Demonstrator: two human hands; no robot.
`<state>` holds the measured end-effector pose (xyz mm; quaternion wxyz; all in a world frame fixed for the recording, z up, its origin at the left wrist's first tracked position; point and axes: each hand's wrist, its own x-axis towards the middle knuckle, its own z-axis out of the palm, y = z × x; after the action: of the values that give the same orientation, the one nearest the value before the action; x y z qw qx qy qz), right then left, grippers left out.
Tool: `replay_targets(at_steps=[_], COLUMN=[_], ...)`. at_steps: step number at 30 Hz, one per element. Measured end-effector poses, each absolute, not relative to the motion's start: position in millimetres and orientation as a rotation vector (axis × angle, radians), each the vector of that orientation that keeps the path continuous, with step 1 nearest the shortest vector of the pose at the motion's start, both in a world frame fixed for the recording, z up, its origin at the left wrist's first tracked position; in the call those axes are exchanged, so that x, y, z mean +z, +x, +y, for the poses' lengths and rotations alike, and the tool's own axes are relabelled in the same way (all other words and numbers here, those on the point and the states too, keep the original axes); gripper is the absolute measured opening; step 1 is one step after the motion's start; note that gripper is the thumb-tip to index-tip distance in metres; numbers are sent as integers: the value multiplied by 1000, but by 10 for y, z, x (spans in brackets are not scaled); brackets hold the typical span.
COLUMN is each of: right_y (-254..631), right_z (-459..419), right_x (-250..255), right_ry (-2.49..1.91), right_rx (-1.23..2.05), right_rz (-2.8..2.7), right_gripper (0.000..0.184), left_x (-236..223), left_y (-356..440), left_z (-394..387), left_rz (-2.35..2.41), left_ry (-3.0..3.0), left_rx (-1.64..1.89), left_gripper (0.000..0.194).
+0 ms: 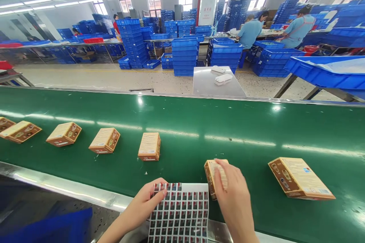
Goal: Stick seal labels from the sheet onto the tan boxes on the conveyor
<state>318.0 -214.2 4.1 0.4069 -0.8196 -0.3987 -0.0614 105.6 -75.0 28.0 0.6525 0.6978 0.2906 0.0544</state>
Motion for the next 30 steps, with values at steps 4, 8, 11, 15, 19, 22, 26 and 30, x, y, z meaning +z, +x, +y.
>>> replay_targets(at_steps=[4, 8, 11, 15, 19, 22, 26, 30], right_y=[2827, 2655, 2635, 2722, 2963, 3121, 3153, 3113], right_z=[-1947, -1795, -1782, -1737, -1429, -1093, -785, -749], right_x=[99, 86, 85, 72, -44, -167, -250, -230], right_ry=[-1758, -1705, -1653, -1597, -1556, -1443, -1405, -1445], right_rx=[-132, -200, -163, 204, 646, 800, 883, 871], right_rz=[-1548, -1664, -1654, -1418, -767, -476, -416, -398], right_gripper=[18, 14, 13, 9, 25, 36, 36, 37], left_x=[340, 387, 358, 279, 213, 149, 82, 66], left_y=[987, 974, 964, 966, 1013, 1080, 1169, 1233], left_z=[-726, -742, -728, -605, -392, -269, -246, -330], left_rz=[715, 748, 780, 902, 799, 689, 638, 623], left_ry=[1640, 1716, 1726, 1783, 1946, 1985, 1968, 1953], left_rx=[173, 192, 228, 365, 487, 396, 362, 362], left_gripper=[30, 33, 34, 26, 14, 14, 17, 20])
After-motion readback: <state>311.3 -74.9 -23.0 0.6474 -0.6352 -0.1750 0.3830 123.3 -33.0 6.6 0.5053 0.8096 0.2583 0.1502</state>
